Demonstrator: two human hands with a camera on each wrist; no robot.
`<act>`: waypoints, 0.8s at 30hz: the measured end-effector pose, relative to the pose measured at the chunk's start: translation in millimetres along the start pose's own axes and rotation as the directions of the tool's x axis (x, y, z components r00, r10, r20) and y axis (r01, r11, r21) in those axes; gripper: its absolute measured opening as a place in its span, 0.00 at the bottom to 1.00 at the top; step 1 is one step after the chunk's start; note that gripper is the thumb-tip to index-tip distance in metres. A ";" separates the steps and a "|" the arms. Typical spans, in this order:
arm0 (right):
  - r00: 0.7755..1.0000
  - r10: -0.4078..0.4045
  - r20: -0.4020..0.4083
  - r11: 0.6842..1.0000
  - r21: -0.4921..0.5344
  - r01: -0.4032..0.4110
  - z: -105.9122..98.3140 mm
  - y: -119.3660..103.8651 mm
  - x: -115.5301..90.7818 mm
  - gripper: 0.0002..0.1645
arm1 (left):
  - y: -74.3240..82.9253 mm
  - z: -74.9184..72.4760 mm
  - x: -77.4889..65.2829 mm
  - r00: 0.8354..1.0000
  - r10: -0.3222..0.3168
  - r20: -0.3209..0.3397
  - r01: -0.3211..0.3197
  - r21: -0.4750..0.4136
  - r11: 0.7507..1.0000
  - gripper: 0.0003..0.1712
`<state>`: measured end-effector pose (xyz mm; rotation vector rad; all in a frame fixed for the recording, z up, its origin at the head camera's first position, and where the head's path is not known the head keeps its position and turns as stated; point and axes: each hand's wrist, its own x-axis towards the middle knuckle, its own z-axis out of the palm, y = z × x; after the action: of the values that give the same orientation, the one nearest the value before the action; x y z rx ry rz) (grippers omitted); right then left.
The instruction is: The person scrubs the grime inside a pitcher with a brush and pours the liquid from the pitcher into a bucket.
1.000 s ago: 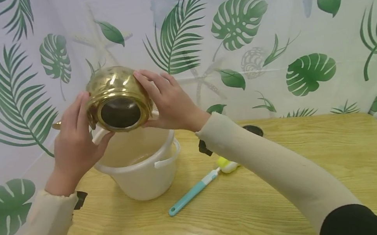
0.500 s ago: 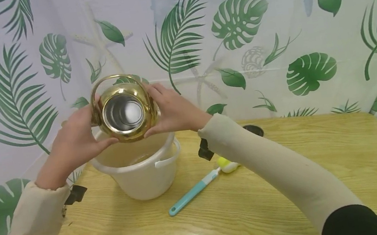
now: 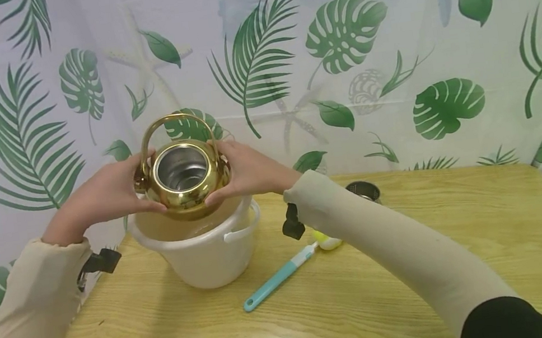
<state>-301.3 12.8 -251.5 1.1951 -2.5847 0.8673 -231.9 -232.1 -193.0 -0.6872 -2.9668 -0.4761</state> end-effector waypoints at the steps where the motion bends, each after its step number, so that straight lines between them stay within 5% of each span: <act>1: 1.000 -0.002 0.003 1.000 0.009 0.002 0.2 0.4 0.2 0.61 | 0.4 0.0 -0.2 1.000 -0.004 0.004 0.004 0.003 1.000 0.54; 12: 1.000 0.004 0.016 1.000 0.005 -0.004 -11.6 -2.6 -4.7 0.60 | 11.5 4.4 -4.6 0.997 -0.013 -0.073 0.018 0.065 0.998 0.57; 16: 1.000 0.001 0.012 0.998 -0.070 0.000 -23.3 -6.8 -8.6 0.60 | 16.5 3.0 -5.2 0.994 -0.012 -0.109 0.021 0.087 0.996 0.59; 24: 1.000 -0.017 0.025 0.955 -0.296 0.024 -51.1 -8.5 -26.0 0.65 | 37.3 3.3 8.1 0.984 0.097 -0.151 -0.086 0.076 0.993 0.55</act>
<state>-282.2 54.2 -215.8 1.1462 -2.5960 0.4412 -222.8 -195.9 -184.5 -0.7400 -2.7792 -0.3982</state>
